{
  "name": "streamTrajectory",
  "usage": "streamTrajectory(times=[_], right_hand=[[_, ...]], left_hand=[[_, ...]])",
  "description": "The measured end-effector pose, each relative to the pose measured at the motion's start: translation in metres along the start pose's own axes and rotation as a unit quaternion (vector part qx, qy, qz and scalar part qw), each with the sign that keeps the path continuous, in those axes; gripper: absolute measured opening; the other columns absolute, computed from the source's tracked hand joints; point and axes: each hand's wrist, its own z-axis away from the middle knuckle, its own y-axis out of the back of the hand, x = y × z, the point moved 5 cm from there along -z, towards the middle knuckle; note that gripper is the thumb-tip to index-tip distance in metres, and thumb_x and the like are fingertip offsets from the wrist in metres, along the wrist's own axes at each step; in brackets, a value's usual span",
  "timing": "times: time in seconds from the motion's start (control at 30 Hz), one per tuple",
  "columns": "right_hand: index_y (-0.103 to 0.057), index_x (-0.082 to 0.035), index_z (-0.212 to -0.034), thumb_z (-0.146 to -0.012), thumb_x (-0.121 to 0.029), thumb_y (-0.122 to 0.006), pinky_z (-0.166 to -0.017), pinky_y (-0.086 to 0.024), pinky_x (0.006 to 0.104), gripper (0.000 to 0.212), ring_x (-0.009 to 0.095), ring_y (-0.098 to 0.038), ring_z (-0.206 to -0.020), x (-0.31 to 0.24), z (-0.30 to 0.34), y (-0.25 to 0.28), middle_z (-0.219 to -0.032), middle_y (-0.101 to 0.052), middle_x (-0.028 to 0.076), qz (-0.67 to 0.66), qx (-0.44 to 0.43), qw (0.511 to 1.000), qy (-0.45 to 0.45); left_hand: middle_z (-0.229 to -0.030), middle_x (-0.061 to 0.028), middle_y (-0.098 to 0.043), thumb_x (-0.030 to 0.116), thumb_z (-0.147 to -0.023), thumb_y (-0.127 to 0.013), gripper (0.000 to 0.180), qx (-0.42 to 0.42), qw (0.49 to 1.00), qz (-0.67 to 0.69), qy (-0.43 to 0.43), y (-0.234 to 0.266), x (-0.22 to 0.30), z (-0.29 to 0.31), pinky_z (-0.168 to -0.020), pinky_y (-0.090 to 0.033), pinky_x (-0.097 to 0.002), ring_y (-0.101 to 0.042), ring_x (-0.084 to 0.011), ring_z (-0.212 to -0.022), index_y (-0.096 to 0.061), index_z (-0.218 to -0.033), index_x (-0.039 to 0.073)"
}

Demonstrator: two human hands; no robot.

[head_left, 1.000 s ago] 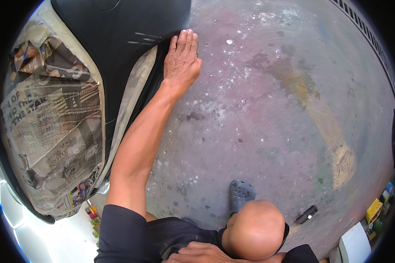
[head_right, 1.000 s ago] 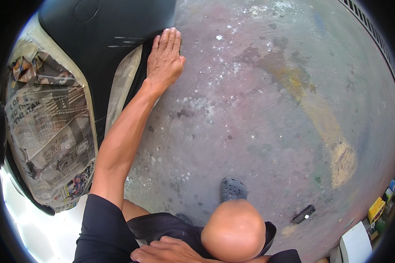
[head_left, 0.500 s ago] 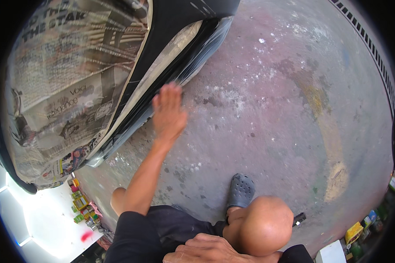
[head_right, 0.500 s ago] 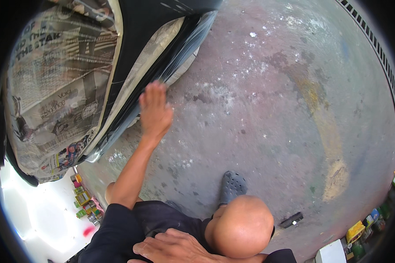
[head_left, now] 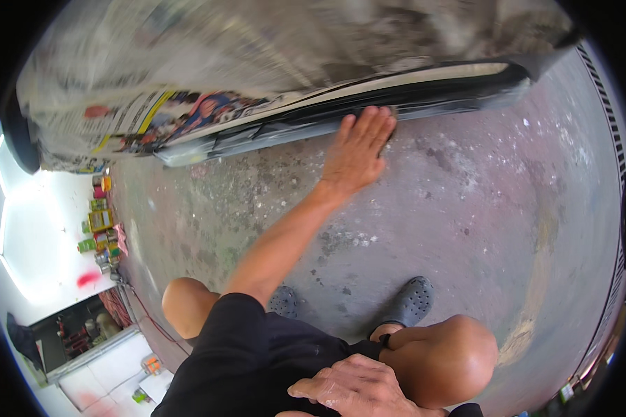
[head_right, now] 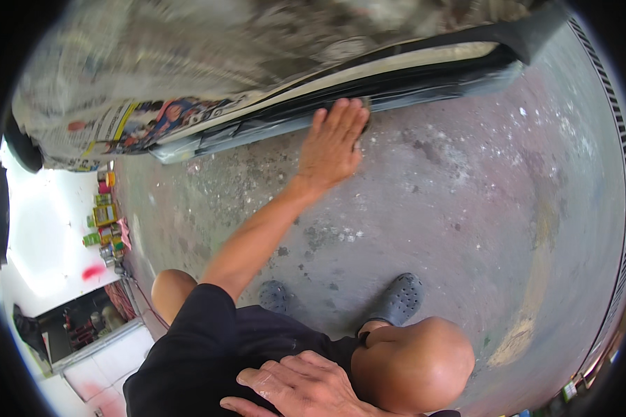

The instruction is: The person applies masking tape to the edges of a car bumper, then uses a sanding block to smooth the surface. They wipe the area with a cloth and continue sanding and wiping the bumper edge.

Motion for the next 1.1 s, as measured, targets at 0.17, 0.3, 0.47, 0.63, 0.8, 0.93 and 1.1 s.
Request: streamTrajectory(times=[0.17, 0.3, 0.47, 0.63, 0.8, 0.93, 1.1], right_hand=[[-0.074, -0.008, -0.105, -0.088, -0.035, -0.087, -0.075, -0.055, 0.0436, 0.036, 0.033, -0.07, -0.082, -0.001, -0.018, -0.043, -0.09, -0.072, 0.01, 0.104, -0.06, 0.993, -0.025], [-0.072, -0.008, -0.106, -0.088, -0.035, -0.086, -0.075, -0.053, 0.0441, 0.036, 0.033, -0.068, -0.08, 0.006, -0.023, -0.068, -0.091, -0.071, 0.01, 0.155, -0.086, 0.984, -0.014], [-0.074, -0.007, -0.107, -0.087, -0.032, -0.087, -0.079, -0.055, 0.0453, 0.035, 0.035, -0.07, -0.086, 0.009, -0.027, -0.083, -0.094, -0.074, 0.012, 0.184, -0.121, 0.975, -0.043], [-0.076, -0.006, -0.109, -0.087, -0.03, -0.087, -0.085, -0.057, 0.0472, 0.035, 0.037, -0.072, -0.09, 0.009, -0.032, -0.092, -0.099, -0.077, 0.014, 0.217, -0.103, 0.968, -0.077], [-0.076, -0.006, -0.109, -0.086, -0.028, -0.089, -0.084, -0.057, 0.0491, 0.035, 0.041, -0.072, -0.092, 0.021, -0.035, -0.102, -0.101, -0.077, 0.017, 0.287, -0.063, 0.953, -0.071], [-0.077, -0.006, -0.11, -0.087, -0.029, -0.088, -0.085, -0.057, 0.0492, 0.035, 0.042, -0.072, -0.093, 0.017, -0.035, -0.12, -0.102, -0.077, 0.016, 0.26, -0.133, 0.953, -0.081], [-0.077, -0.006, -0.11, -0.088, -0.033, -0.086, -0.086, -0.057, 0.05, 0.036, 0.041, -0.072, -0.095, 0.043, -0.034, -0.139, -0.103, -0.078, 0.016, 0.249, -0.175, 0.937, -0.172]], left_hand=[[-0.183, -0.0093, -0.014, 0.023, -0.095, -0.062, 0.096, 0.028, 0.997, -0.072, 0.031, 0.02, -0.105, 0.109, -0.136, -0.009, -0.051, -0.01, -0.0278, -0.169, -0.012, -0.176, 0.014], [-0.181, -0.0168, -0.018, 0.015, -0.094, -0.06, 0.09, 0.02, 0.981, -0.139, 0.135, 0.047, -0.217, 0.233, -0.134, -0.012, -0.0574, -0.013, -0.0373, -0.168, -0.018, -0.174, 0.007], [-0.181, -0.014, -0.021, 0.021, -0.1, -0.054, 0.082, 0.037, 0.988, -0.063, 0.134, 0.053, -0.19, 0.212, -0.135, -0.01, -0.0551, -0.013, -0.0351, -0.168, -0.021, -0.174, 0.006], [-0.179, -0.0164, -0.026, 0.02, -0.096, -0.057, 0.081, 0.098, 0.982, 0.104, 0.124, 0.041, -0.068, 0.098, -0.134, -0.014, -0.0557, -0.018, -0.0345, -0.167, -0.029, -0.171, 0.008], [-0.176, -0.0166, -0.031, 0.015, -0.093, -0.058, 0.08, 0.106, 0.973, -0.058, 0.198, 0.06, -0.157, 0.172, -0.132, -0.014, -0.0621, -0.023, -0.0356, -0.166, -0.034, -0.169, 0.005], [-0.176, -0.0165, -0.033, 0.015, -0.095, -0.052, 0.077, 0.152, 0.934, -0.061, 0.318, 0.086, -0.229, 0.236, -0.132, -0.013, -0.0615, -0.023, -0.0355, -0.166, -0.033, -0.169, 0.006], [-0.177, -0.0184, -0.03, 0.014, -0.097, -0.048, 0.076, 0.205, 0.933, 0.007, 0.295, 0.076, -0.187, 0.213, -0.133, -0.011, -0.0603, -0.023, -0.0366, -0.166, -0.032, -0.17, 0.006]])
